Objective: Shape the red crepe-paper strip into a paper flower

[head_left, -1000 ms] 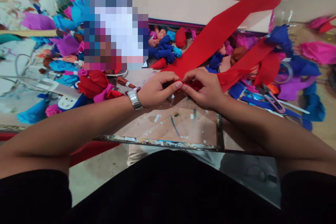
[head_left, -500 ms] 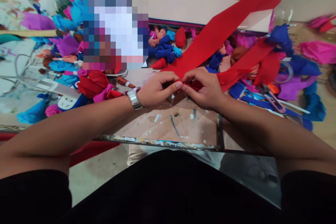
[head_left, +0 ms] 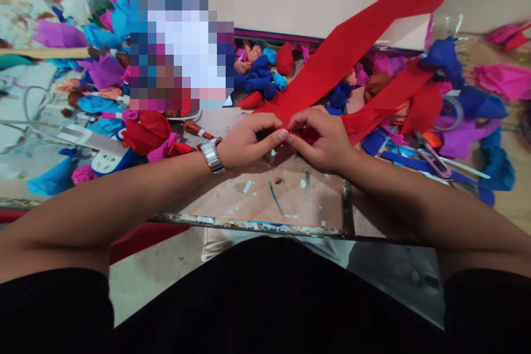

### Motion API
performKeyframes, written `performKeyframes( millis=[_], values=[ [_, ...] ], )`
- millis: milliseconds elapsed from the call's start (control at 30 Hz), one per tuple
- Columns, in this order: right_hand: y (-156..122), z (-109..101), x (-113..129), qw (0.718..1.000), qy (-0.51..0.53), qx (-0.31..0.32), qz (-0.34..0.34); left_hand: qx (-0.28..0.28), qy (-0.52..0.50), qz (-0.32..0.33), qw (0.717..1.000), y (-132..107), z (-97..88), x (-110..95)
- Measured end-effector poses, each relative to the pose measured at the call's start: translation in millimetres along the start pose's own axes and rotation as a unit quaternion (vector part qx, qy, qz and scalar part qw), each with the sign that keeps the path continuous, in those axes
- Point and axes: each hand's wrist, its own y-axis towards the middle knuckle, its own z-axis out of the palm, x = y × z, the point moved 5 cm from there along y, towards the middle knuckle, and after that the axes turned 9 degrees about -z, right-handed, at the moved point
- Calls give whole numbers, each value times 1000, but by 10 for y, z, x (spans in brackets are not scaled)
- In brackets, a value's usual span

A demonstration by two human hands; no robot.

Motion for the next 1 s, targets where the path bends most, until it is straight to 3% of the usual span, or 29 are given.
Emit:
performKeyframes(
  millis=[1000],
  values=[
    [-9, -1, -11, 1000, 12, -1, 0, 9, 13, 0, 1000, 8, -1, 2]
  ],
)
